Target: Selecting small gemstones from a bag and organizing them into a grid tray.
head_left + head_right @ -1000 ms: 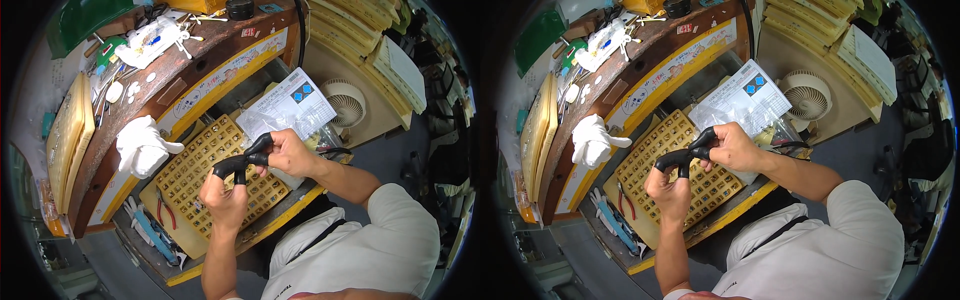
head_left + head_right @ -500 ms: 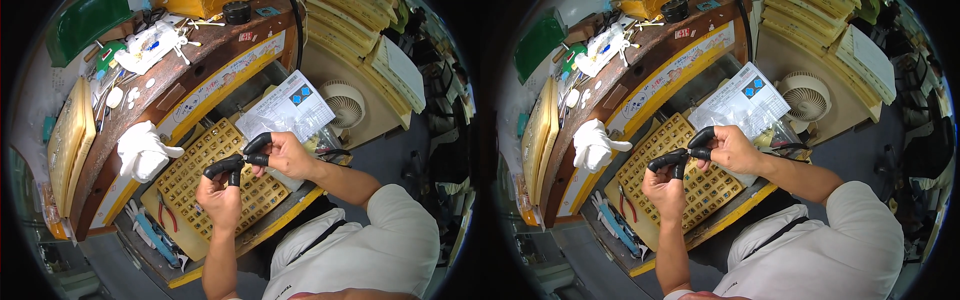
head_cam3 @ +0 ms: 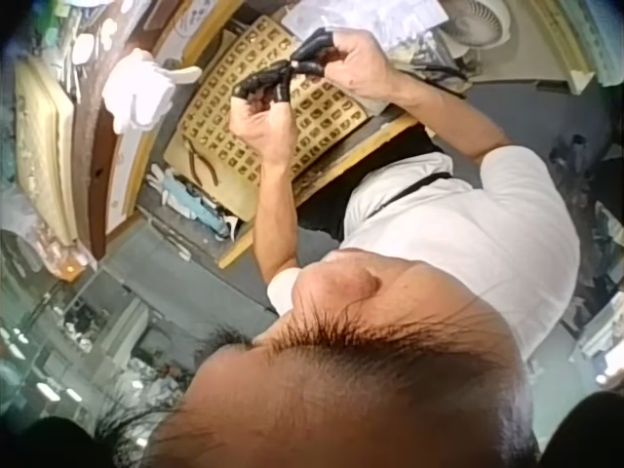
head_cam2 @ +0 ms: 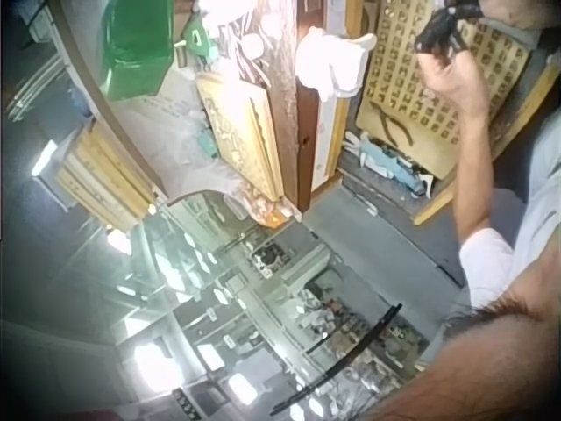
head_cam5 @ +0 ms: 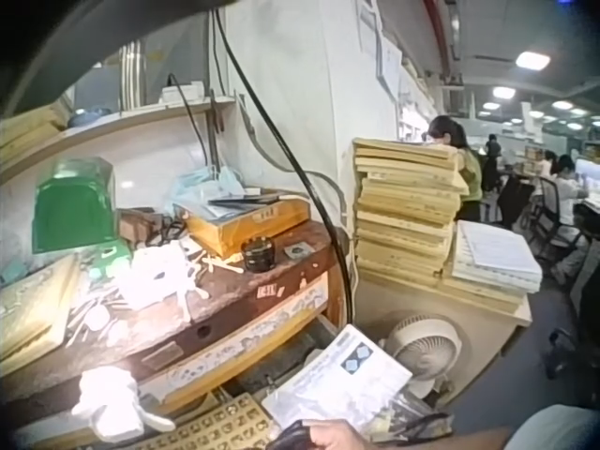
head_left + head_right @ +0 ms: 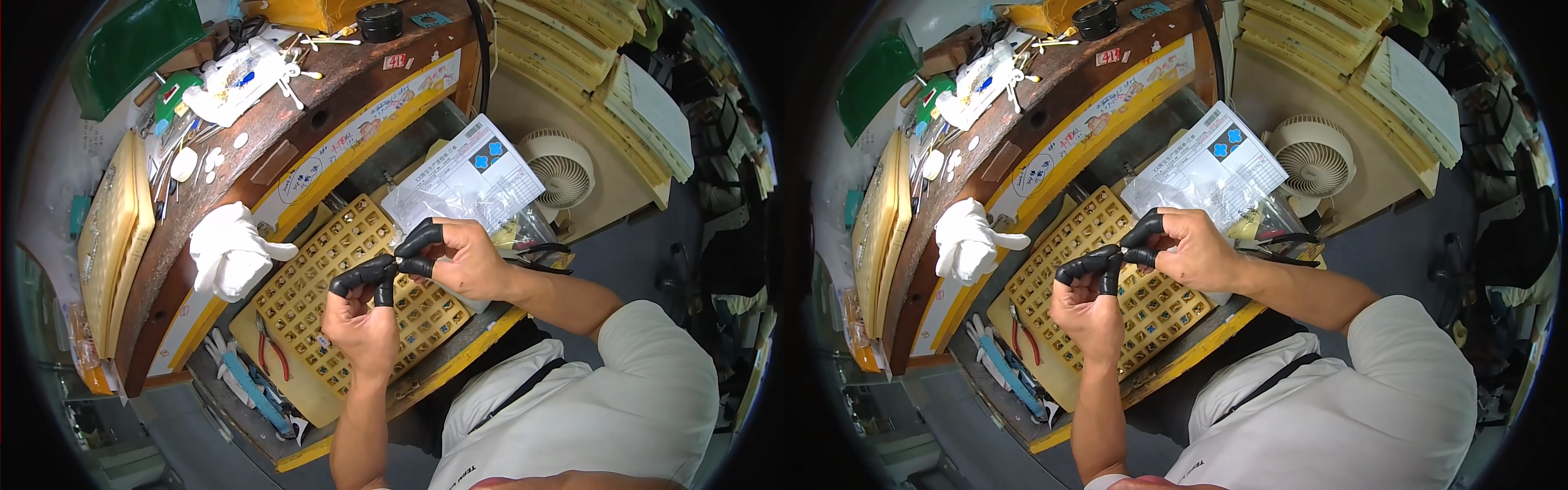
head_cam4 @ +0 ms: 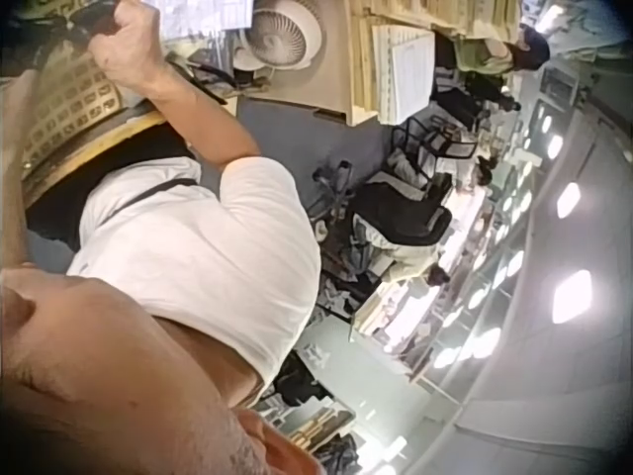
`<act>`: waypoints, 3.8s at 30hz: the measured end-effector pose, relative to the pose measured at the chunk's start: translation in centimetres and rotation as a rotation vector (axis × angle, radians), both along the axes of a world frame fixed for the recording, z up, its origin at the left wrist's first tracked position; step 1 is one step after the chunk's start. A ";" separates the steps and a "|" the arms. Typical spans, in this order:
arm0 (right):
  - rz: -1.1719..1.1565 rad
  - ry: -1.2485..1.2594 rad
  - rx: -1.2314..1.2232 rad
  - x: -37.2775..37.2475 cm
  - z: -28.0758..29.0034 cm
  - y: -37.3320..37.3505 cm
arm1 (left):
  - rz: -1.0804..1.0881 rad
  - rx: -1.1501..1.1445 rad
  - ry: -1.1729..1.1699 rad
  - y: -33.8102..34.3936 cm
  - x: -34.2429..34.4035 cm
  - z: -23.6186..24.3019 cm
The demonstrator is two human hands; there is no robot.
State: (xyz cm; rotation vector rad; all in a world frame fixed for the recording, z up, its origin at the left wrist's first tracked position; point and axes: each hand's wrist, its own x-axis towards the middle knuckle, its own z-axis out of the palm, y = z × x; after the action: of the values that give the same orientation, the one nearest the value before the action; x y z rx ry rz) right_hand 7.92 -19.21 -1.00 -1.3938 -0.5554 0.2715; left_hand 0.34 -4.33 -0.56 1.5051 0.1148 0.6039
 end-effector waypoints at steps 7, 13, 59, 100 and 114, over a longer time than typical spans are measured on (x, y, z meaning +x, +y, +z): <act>-0.049 -0.232 -0.107 0.2 -0.1 -0.3 | 0.023 0.123 0.020 -0.1 -0.2 0.1; -0.007 -0.140 -0.064 0.2 -0.2 -0.1 | 0.022 0.014 0.013 -0.2 -0.1 0.2; -0.220 -0.384 -0.494 -2.3 2.8 -8.6 | -0.069 -0.313 0.065 1.7 0.1 1.4; 0.691 0.788 0.342 -6.1 0.8 -3.6 | -0.441 -0.655 0.030 2.8 -0.5 0.9; 0.672 0.815 0.302 -6.4 0.8 -3.6 | -0.459 -0.609 0.068 2.5 -0.5 1.0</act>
State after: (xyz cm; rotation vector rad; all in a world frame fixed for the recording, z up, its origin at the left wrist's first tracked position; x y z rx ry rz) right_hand 1.52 -22.82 -0.22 -0.6664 -0.3339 1.1829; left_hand -0.12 -1.83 0.46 0.9118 -0.0005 0.1216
